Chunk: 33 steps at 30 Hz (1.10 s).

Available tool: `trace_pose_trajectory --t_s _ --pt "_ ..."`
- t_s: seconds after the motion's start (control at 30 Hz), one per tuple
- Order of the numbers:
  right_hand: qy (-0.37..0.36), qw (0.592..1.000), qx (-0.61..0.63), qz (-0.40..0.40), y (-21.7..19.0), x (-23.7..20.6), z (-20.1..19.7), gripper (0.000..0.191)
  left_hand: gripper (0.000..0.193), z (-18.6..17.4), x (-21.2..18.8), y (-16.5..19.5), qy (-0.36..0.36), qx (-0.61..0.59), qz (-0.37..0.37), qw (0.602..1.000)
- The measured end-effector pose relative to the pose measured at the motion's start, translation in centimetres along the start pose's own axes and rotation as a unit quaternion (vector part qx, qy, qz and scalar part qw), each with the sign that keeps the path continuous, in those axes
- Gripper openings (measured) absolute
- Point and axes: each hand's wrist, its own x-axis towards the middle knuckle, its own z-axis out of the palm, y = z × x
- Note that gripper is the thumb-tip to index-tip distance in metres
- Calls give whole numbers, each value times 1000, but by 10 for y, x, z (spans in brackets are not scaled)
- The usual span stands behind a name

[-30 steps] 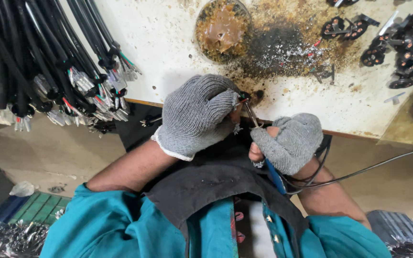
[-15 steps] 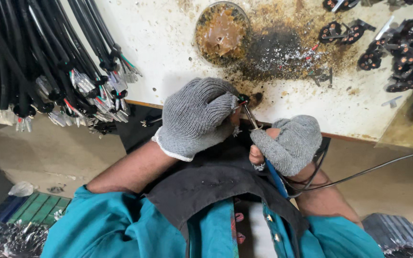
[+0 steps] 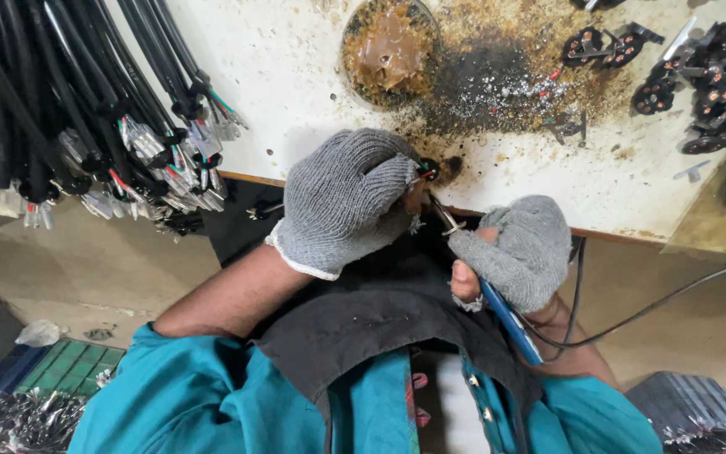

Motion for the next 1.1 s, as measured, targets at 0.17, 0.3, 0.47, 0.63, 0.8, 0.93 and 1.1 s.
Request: trace_pose_trajectory --t_s 0.17,0.3,0.47,0.63,0.8,0.93,1.1 --pt "9 999 41 26 -2 -4 0 26 28 -1 0 0 -7 4 -4 1000" --pt "-3 999 -38 13 2 -3 3 26 27 0 1 0 -4 0 -6 1000" --pt "-25 998 -56 12 10 -9 5 24 23 1 1 0 -6 6 -19 1000" --pt "-18 992 55 116 0 -7 9 20 24 0 1 -1 -3 4 -14 1000" --pt "98 944 106 295 -23 4 7 40 26 -1 1 -1 -5 11 -3 1000" --pt "208 947 -83 228 -17 11 -9 45 26 -1 0 -1 4 3 -1 1000" --pt "206 943 -216 145 21 49 -39 30 26 -1 0 1 11 3 -3 1000"
